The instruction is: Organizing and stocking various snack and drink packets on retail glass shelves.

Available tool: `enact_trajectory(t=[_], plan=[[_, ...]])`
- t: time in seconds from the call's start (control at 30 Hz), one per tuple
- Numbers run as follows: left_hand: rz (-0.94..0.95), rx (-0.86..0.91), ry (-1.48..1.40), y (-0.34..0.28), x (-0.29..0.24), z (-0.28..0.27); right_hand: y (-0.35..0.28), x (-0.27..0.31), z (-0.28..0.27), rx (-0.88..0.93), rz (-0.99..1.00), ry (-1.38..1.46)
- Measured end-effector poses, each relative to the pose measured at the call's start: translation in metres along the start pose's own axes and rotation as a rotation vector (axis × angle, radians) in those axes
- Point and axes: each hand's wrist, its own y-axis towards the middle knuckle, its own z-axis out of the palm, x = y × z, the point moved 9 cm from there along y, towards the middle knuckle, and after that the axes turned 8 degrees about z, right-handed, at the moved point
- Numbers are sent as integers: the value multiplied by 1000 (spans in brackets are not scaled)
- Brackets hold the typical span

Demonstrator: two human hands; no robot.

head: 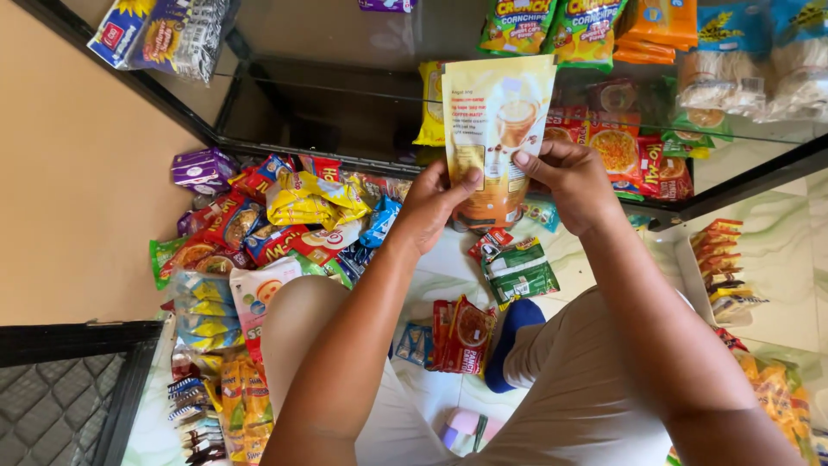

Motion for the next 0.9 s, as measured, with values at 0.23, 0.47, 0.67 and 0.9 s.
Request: enact_trajectory(t=[0.23,0.47,0.67,0.9], plan=[[-124,-209,176,-6,15,-21,-1,-21,5,-6,233,6],[-427,-155,-135,-22,21,-7,-10,-39,23,105,485,-77],[-468,-221,-66,-22,34,-25,-13,-39,22,111,518,-121],[-373,-276,46,-13,19,-29,-18,-20,33,238,289,-165]])
